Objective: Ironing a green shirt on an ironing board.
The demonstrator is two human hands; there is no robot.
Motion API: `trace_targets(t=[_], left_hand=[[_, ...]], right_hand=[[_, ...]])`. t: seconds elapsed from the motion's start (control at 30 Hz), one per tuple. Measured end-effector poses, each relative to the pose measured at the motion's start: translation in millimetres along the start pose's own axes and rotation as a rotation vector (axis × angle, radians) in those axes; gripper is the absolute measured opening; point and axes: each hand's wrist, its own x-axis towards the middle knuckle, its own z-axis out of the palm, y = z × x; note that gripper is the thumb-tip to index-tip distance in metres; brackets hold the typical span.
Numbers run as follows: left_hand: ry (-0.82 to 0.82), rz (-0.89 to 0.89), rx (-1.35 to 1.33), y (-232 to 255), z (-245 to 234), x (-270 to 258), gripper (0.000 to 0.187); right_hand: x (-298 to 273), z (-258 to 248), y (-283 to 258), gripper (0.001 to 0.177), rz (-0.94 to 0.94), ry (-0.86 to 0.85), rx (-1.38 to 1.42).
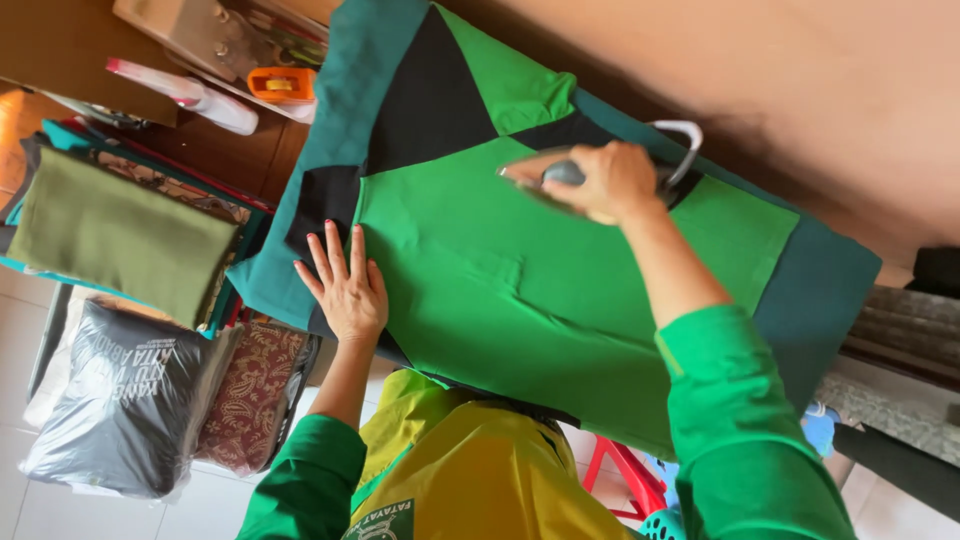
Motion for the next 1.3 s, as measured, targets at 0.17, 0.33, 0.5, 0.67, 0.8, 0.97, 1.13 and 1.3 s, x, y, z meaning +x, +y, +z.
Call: trace_targets(t=[0.17,0.33,0.5,0.67,0.8,0.97,1.13,1.3], left_hand=[[0.025,0.009,-0.004,1,1,1,0.059],[0.031,0.005,-0.014,2,-2,1,0.057],[0.055,0.029,-0.009,3,3,-2,0.056],[0.045,0.028,-0.001,3,1,-4,0.056],[0.074,0.043,-0.007,2,5,-4,0.054],[0.083,0.032,-0.025,3,6,-5,0.055],[0.084,0.023,-0.024,8,5,-6,0.055],[0.089,0.019,-0.011,6,10,-6,0.054]], right_hand=[[-90,19,-39,0.052,0.044,0.087,0.133],[-107,34,0,0.054,0.165,0.114,0.086],[-64,26,97,0.063,0.371,0.169,-0.084],[-75,-6,101,0.055,0.274,0.041,-0.006],[-134,-17,64,0.039,-0.089,0.069,0.413],[-210,39,60,0.046,0.165,-0.040,0.133],[-213,39,112,0.057,0.323,0.099,0.080],[-183,30,208,0.068,0.601,0.132,-0.102]])
